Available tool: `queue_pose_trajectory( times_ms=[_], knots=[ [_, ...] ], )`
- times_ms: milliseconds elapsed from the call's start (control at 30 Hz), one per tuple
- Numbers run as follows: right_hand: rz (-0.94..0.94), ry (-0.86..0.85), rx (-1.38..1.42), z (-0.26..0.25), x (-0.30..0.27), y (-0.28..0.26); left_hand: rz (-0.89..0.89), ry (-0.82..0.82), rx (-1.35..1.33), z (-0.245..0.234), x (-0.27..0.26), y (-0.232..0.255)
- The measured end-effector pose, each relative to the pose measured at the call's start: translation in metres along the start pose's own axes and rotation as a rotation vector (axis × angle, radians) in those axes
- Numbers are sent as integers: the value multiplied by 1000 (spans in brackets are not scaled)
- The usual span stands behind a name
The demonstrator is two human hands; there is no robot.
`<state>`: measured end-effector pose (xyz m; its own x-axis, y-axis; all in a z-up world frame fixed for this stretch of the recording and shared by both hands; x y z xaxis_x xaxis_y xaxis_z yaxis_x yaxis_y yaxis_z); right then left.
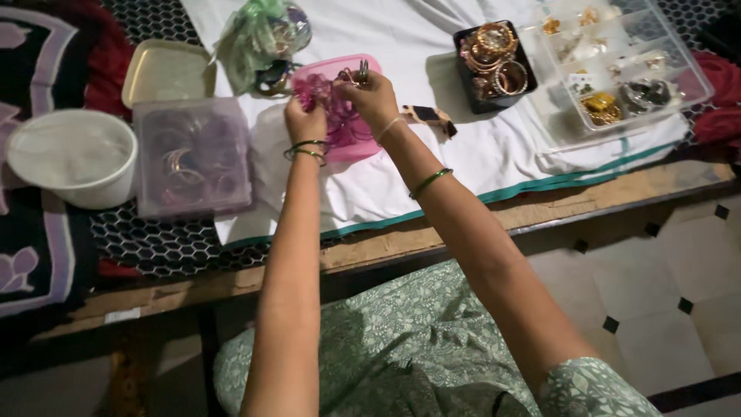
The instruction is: The person sorts and organizes bangles from a pink container onto a white cloth on the table. They handle the bangles by hand, separating them into small piles and occasionally placing some into a clear plastic bag.
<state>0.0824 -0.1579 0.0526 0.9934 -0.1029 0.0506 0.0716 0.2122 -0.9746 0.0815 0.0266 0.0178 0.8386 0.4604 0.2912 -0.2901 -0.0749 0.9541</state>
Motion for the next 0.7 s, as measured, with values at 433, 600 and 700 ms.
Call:
queue_pose_trajectory(
  times_ms=[433, 600, 700],
  knots=[
    [-150, 231, -515, 0, -10, -22, 52, -43, 1, -3, -7, 3],
    [-382, -125, -488, 38, -34, -27, -119, -99, -159, -2, -2, -1],
    [-403, -140, -722, 38, -47, -23, -23, -106, -82, -6, -12, 23]
  ],
)
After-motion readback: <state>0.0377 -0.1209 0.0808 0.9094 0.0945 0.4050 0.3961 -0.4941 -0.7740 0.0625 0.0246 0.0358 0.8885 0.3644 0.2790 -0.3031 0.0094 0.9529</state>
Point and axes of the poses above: each hand's wrist, its own x-axis towards the middle knuckle, its own z-axis out of the palm, y = z × x, the point moved 8 cm from there along x, towards the middle knuckle, and after that the axes turned 5 degrees about y, right-handed, at the moved point
